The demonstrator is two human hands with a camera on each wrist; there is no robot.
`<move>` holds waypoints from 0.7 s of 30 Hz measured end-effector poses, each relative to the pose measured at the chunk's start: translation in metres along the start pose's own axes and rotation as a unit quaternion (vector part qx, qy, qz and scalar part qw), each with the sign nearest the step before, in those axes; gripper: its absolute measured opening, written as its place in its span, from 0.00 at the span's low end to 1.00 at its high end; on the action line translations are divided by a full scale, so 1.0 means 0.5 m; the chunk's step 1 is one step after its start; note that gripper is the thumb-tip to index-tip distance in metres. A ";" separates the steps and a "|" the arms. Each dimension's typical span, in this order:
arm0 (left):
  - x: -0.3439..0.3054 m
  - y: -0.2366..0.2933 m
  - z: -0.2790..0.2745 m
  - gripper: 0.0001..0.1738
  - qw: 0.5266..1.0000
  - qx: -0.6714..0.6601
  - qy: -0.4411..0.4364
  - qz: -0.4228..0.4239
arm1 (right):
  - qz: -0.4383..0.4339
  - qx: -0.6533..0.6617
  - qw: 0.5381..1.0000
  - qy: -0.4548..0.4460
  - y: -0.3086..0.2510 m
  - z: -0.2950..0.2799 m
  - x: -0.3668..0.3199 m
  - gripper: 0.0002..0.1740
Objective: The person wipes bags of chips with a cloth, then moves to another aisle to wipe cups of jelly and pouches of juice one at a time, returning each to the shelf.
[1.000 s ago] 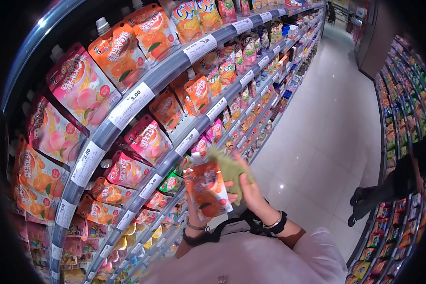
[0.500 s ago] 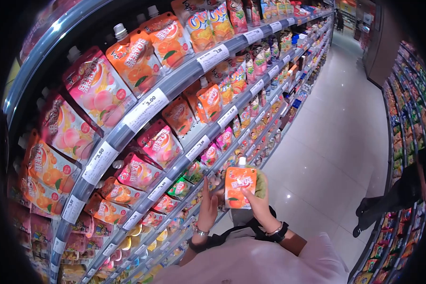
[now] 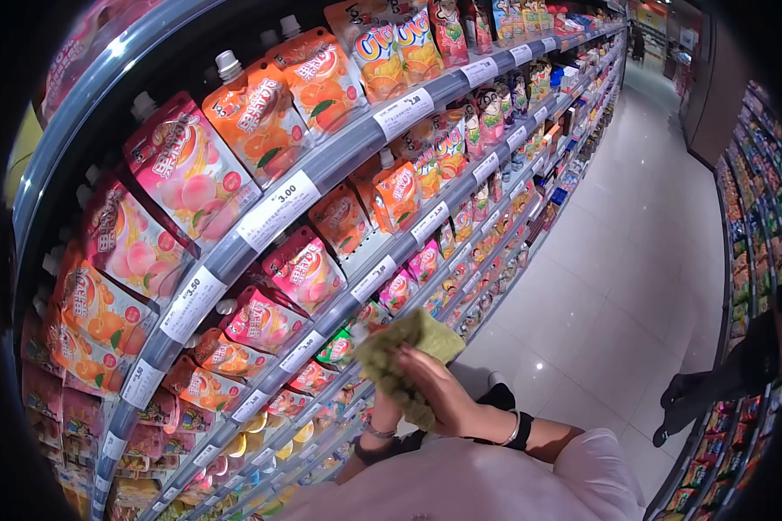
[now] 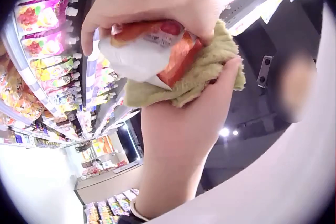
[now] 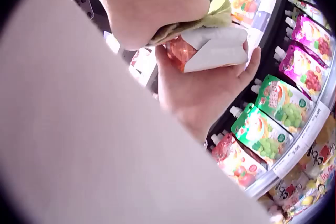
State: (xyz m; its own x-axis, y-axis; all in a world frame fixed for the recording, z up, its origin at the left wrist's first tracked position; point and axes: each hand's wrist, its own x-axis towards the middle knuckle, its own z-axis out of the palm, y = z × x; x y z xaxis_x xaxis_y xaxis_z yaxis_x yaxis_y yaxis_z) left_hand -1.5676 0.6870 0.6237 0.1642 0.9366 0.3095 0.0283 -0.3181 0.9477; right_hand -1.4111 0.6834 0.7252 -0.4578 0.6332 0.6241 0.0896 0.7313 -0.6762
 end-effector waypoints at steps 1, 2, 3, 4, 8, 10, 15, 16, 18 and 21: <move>-0.017 -0.051 -0.006 0.39 0.986 0.156 -0.012 0.063 | -0.030 -0.004 0.998 -0.057 0.003 -0.010 0.017 0.46; -0.012 -0.036 -0.007 0.39 0.986 0.157 -0.011 0.062 | -0.043 -0.074 0.990 -0.112 -0.003 -0.024 0.030 0.44; 0.021 -0.016 0.002 0.40 0.993 0.108 -0.001 0.037 | -0.044 -0.071 0.990 -0.113 -0.009 -0.035 0.047 0.44; 0.025 -0.001 0.003 0.40 0.998 0.059 0.010 0.012 | -0.038 -0.098 0.984 -0.143 -0.014 -0.044 0.065 0.44; 0.026 0.062 -0.005 0.43 0.985 -0.144 0.048 -0.080 | -0.032 -0.095 0.981 -0.165 -0.032 -0.033 0.088 0.42; 0.019 0.094 -0.009 0.44 0.959 -0.245 0.063 -0.128 | -0.044 -0.100 0.980 -0.165 -0.034 -0.016 0.068 0.41; 0.026 0.132 -0.033 0.53 0.821 -0.547 0.061 -0.150 | -0.066 -0.014 0.988 -0.138 -0.001 0.007 0.018 0.27; 0.025 0.148 -0.032 0.53 0.879 -0.465 0.087 -0.062 | -0.064 -0.010 0.988 -0.140 0.007 0.008 0.009 0.27; 0.013 0.149 -0.043 0.52 0.926 -0.355 0.128 0.027 | -0.037 -0.011 0.988 -0.151 0.021 0.004 -0.011 0.21; -0.036 0.088 -0.078 0.50 0.945 -0.305 0.120 -0.002 | -0.005 -0.069 0.993 -0.093 0.039 -0.023 -0.034 0.18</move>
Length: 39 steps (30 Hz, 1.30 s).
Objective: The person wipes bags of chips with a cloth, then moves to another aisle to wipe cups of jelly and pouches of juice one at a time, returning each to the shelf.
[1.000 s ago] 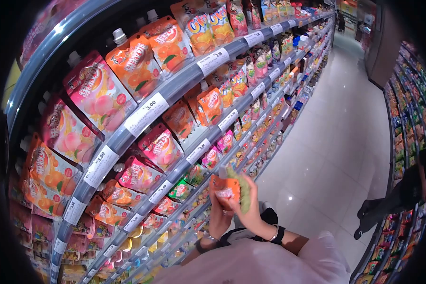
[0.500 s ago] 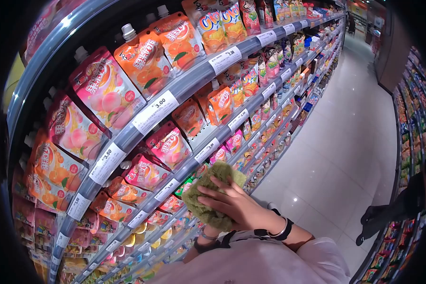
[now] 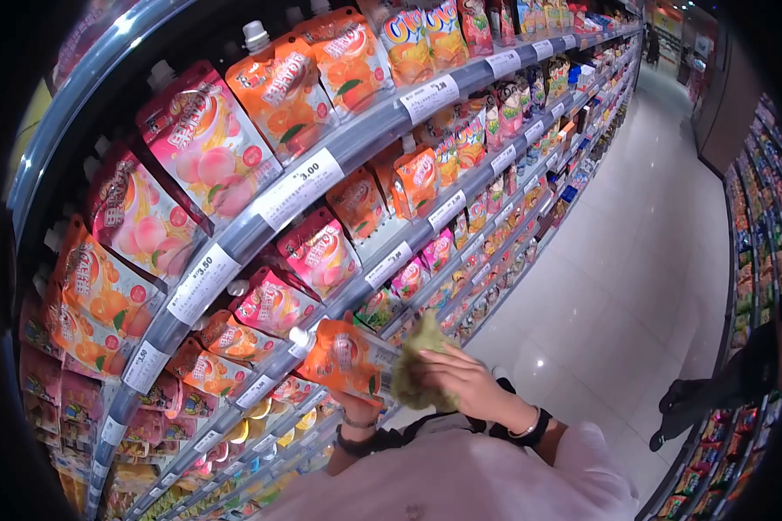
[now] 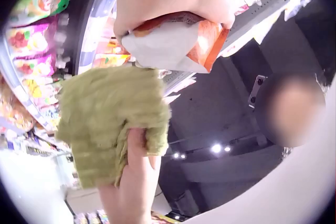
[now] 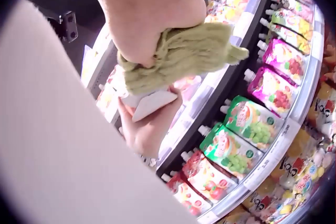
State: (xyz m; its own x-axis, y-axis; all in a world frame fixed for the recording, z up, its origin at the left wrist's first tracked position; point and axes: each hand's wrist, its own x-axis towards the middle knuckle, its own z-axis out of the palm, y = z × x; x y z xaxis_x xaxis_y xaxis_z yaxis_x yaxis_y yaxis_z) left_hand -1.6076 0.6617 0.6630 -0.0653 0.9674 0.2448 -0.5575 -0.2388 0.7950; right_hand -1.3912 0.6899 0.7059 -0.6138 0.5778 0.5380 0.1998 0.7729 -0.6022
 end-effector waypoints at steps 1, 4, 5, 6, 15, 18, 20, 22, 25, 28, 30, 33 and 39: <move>0.019 0.006 0.016 0.46 0.999 -0.002 0.040 0.005 | -0.007 -0.005 1.000 0.002 0.013 -0.011 -0.010 0.18; 0.021 0.032 0.032 0.49 0.997 -0.027 0.058 -0.032 | 0.182 0.060 0.975 0.116 0.010 -0.023 -0.034 0.18; 0.020 0.032 0.035 0.52 0.995 -0.043 0.068 -0.052 | 0.245 0.069 0.956 0.148 -0.016 -0.042 -0.029 0.18; 0.018 0.016 0.027 0.52 0.995 -0.044 0.067 -0.051 | 0.309 0.079 0.931 0.179 -0.036 -0.053 -0.027 0.17; 0.056 -0.059 0.045 0.50 0.736 0.659 -0.021 0.154 | 0.286 -0.209 0.935 0.021 -0.069 -0.012 0.061 0.29; 0.073 -0.072 0.065 0.48 0.696 0.692 0.020 0.191 | 0.298 -0.200 0.932 0.047 -0.058 -0.018 0.080 0.22; 0.081 -0.075 0.074 0.44 0.706 0.682 0.036 0.188 | 0.276 -0.167 0.939 0.121 -0.045 -0.011 0.087 0.18; 0.091 -0.082 0.078 0.45 0.717 0.671 0.049 0.182 | 0.268 -0.157 0.938 0.155 -0.030 -0.005 0.091 0.17; 0.096 -0.079 0.093 0.46 0.738 0.650 0.061 0.168 | 0.255 -0.142 0.932 0.213 -0.031 -0.006 0.102 0.13; 0.103 -0.086 0.109 0.50 0.767 0.605 0.064 0.204 | 0.201 -0.164 0.934 0.244 -0.034 -0.027 0.122 0.14; 0.104 -0.088 0.118 0.54 0.784 0.567 0.064 0.243 | 0.158 -0.188 0.937 0.248 -0.039 -0.047 0.136 0.20; 0.107 -0.072 0.139 0.60 0.828 0.522 0.056 0.196 | 0.108 -0.248 0.934 0.235 -0.047 -0.077 0.161 0.16; 0.127 -0.028 0.146 0.53 0.797 0.550 -0.044 0.246 | -0.111 -0.332 0.915 0.200 -0.004 -0.179 0.227 0.10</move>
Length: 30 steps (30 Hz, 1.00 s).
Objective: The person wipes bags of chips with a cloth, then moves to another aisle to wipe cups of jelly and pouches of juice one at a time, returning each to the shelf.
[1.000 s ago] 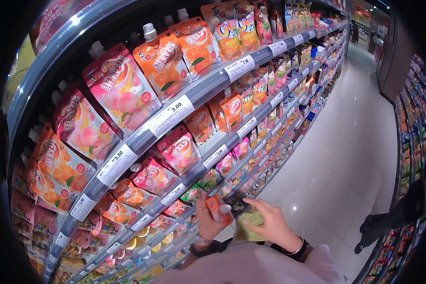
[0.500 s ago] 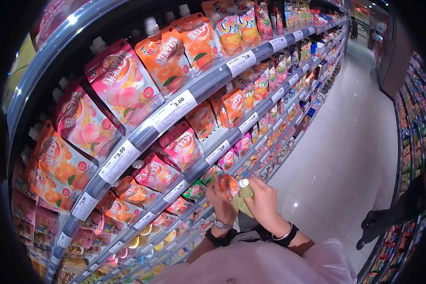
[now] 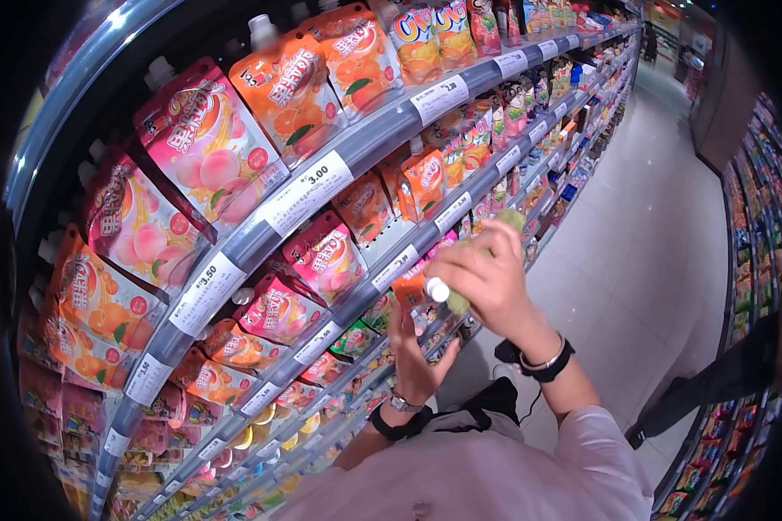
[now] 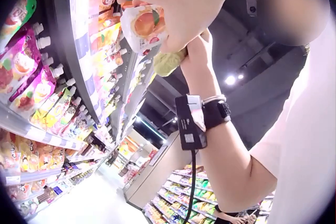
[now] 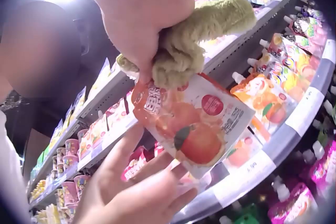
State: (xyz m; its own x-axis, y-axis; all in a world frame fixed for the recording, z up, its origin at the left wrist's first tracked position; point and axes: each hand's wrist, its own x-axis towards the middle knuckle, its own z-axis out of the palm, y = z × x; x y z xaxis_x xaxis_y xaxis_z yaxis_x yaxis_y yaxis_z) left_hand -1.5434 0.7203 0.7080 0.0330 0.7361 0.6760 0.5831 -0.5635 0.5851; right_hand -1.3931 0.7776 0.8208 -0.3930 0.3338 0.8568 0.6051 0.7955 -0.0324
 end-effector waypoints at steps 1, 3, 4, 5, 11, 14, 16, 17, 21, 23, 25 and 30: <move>0.003 -0.002 -0.001 0.51 0.998 0.023 0.022 0.049 | -0.002 0.003 1.000 -0.001 0.017 0.003 0.016 0.10; 0.003 -0.008 -0.009 0.47 0.999 0.033 0.010 0.025 | -0.029 0.041 0.999 0.017 0.048 0.011 0.050 0.10; -0.002 -0.023 -0.005 0.49 0.999 0.032 0.020 0.034 | -0.054 0.034 0.998 0.026 0.059 0.017 0.069 0.11; -0.005 -0.032 -0.004 0.52 0.998 0.032 0.031 0.044 | -0.056 0.037 0.997 0.026 0.068 0.022 0.085 0.11; -0.008 -0.050 -0.025 0.45 0.998 0.041 0.030 0.027 | -0.170 0.026 0.984 0.038 0.115 0.065 0.141 0.10; -0.002 -0.053 -0.028 0.44 0.999 0.039 -0.001 0.021 | -0.197 0.021 0.979 0.053 0.123 0.095 0.147 0.11; 0.005 -0.051 -0.029 0.44 0.999 0.037 -0.027 0.023 | -0.199 0.025 0.977 0.066 0.129 0.113 0.147 0.11; 0.013 -0.050 -0.028 0.39 0.997 0.047 -0.046 0.030 | -0.201 0.026 0.977 0.066 0.132 0.119 0.149 0.11; 0.042 -0.054 -0.015 0.38 0.996 0.010 -0.067 0.051 | -0.191 0.036 0.980 0.052 0.137 0.137 0.150 0.11; 0.071 -0.046 -0.015 0.40 0.994 -0.001 -0.106 0.014 | -0.192 0.036 0.980 0.048 0.142 0.145 0.147 0.11; 0.095 -0.048 -0.011 0.43 0.989 -0.012 -0.144 -0.023 | -0.188 0.037 0.981 0.031 0.146 0.155 0.145 0.11; 0.134 -0.062 -0.008 0.45 0.996 -0.056 -0.069 -0.020 | -0.193 0.037 0.980 0.017 0.149 0.177 0.143 0.11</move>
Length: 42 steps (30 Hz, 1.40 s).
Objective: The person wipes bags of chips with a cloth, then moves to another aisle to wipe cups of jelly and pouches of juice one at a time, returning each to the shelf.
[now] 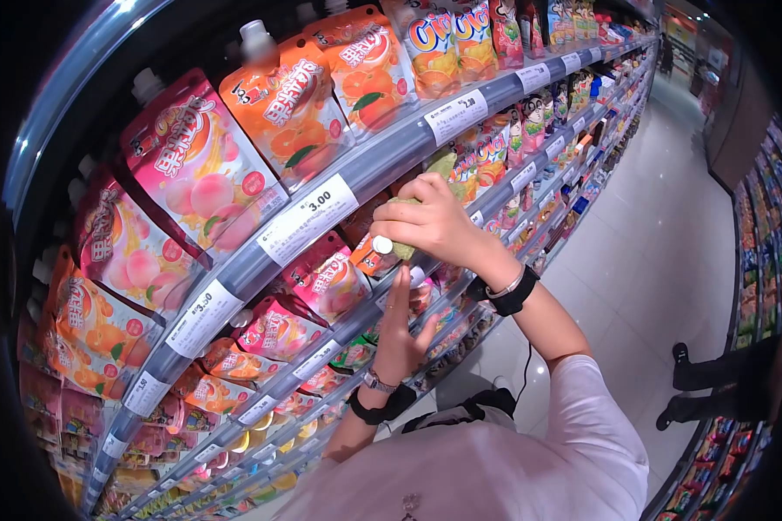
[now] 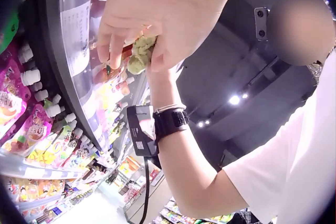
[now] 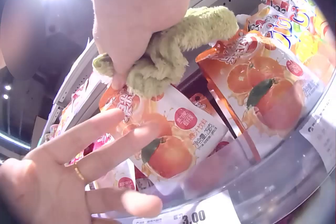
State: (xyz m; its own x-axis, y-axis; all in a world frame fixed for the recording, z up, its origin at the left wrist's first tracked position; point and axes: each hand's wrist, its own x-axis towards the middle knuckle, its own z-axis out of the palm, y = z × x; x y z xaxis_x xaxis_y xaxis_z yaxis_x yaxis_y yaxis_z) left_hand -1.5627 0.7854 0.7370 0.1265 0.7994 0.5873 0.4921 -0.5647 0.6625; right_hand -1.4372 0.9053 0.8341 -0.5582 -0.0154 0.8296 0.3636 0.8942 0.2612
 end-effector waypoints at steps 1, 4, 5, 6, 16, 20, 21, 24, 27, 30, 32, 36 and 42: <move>0.006 -0.002 -0.003 0.45 1.000 0.000 0.000 0.000 | 0.004 -0.001 1.000 -0.009 0.000 0.002 0.000 0.11; 0.019 -0.005 -0.010 0.46 0.997 -0.049 -0.023 -0.051 | 0.030 0.006 0.998 -0.058 0.014 0.008 0.004 0.13; 0.023 -0.002 -0.011 0.46 0.997 -0.051 -0.020 -0.055 | 0.031 0.006 0.998 -0.058 0.017 0.009 0.006 0.13; 0.025 0.000 -0.012 0.47 0.997 -0.052 -0.016 -0.058 | 0.046 0.000 0.998 -0.049 0.020 0.011 0.009 0.15; 0.027 -0.004 -0.019 0.45 0.998 -0.022 0.018 -0.047 | 0.251 -0.012 0.967 -0.035 0.013 -0.074 0.003 0.23; 0.018 -0.001 -0.014 0.45 0.999 -0.013 0.037 -0.015 | 0.395 0.020 0.918 0.015 0.059 -0.114 -0.042 0.22; 0.015 -0.002 -0.012 0.44 0.999 -0.018 0.048 0.001 | 0.432 0.044 0.900 -0.012 0.068 -0.119 -0.050 0.22; 0.016 0.011 -0.012 0.41 0.999 -0.008 0.043 0.012 | 0.429 0.085 0.899 -0.007 0.077 -0.110 -0.056 0.22; 0.013 0.013 0.005 0.40 0.999 0.012 0.044 0.016 | 0.357 0.070 0.931 -0.025 0.079 -0.083 -0.054 0.26; 0.005 0.018 0.019 0.39 0.999 0.021 0.038 0.002 | 0.332 0.071 0.937 -0.083 0.077 -0.056 -0.047 0.21; 0.007 0.023 0.031 0.39 0.999 0.034 0.036 -0.005 | 0.321 0.075 0.936 -0.120 0.089 -0.026 -0.061 0.17; 0.008 0.043 0.060 0.39 0.998 0.016 0.061 -0.025 | 0.344 0.086 0.931 -0.086 0.095 -0.010 -0.069 0.17; 0.004 0.060 0.086 0.40 0.996 0.026 0.067 -0.047 | 0.179 0.130 0.961 0.166 0.082 -0.040 -0.108 0.17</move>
State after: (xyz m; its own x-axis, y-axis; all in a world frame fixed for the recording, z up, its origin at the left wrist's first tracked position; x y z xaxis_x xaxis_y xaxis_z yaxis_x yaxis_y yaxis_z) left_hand -1.5105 0.7789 0.7380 -0.0375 0.8114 0.5832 0.5415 -0.4740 0.6943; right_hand -1.3773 0.9341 0.8099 -0.1471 0.2106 0.9664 0.2648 0.9498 -0.1667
